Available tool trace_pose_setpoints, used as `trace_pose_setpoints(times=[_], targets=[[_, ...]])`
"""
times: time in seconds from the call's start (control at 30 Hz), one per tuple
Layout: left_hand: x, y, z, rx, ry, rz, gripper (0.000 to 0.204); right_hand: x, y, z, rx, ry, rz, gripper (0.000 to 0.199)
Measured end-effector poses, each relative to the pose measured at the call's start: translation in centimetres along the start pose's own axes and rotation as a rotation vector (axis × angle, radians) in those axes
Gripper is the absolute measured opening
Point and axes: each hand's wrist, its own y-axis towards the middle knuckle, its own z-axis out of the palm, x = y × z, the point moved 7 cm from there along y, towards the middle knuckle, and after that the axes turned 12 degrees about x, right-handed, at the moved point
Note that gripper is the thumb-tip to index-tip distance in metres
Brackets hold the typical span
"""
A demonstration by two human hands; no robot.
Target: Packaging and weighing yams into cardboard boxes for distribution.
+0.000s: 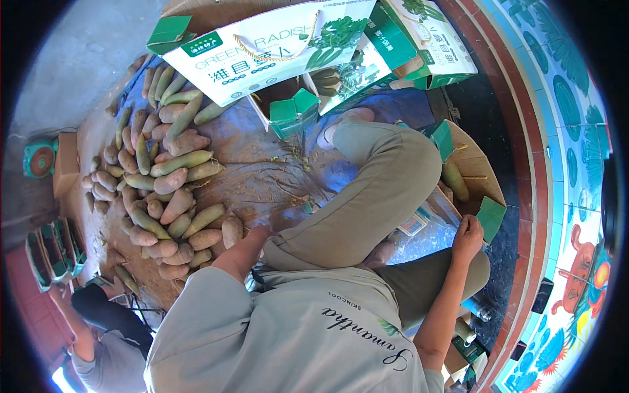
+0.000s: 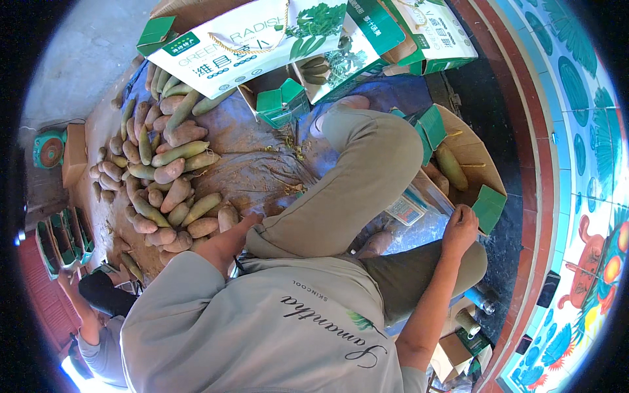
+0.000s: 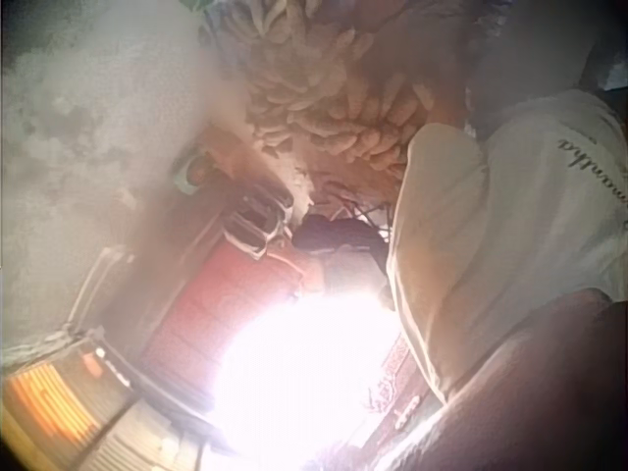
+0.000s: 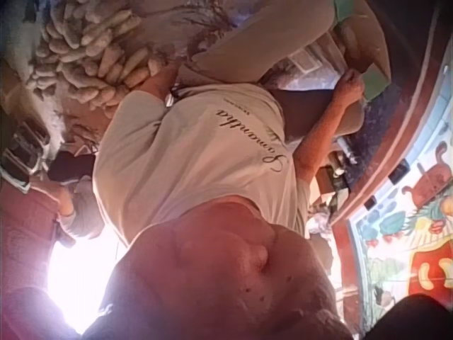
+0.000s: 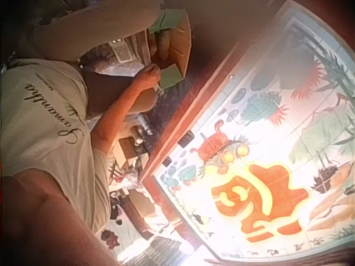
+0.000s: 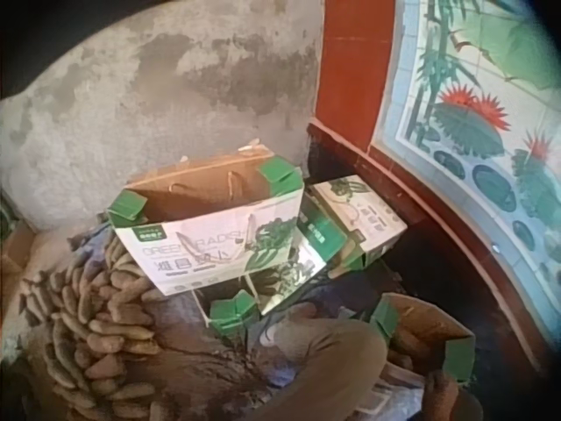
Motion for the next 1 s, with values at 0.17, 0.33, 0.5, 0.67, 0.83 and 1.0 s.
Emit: trace_pose_setpoints(times=[0.17,0.33,0.5,0.67,0.83,1.0], targets=[[1.7,-0.8,1.0,0.012,-0.033,0.012,0.041,-0.2,-0.1,-0.1,-0.008,0.001,0.006,0.009],[1.0,-0.4,0.9,0.021,-0.062,0.019,0.043,-0.1,0.0,-0.1,-0.022,-0.007,0.001,0.009],[0.5,0.3,0.0,0.034,-0.094,0.028,0.044,-0.1,-0.1,-0.2,-0.004,-0.004,0.01,0.011],[0.3,0.4,0.2,0.05,-0.129,0.041,0.046,0.1,0.0,-0.2,0.005,0.016,0.004,0.012],[-0.3,0.8,-0.1,0.064,-0.165,0.052,0.047,-0.3,0.0,0.0,-0.002,-0.009,0.001,0.012],[-0.2,0.8,0.3,0.083,-0.197,0.062,0.049,0.1,0.1,-0.2,0.003,0.002,0.005,0.011]])
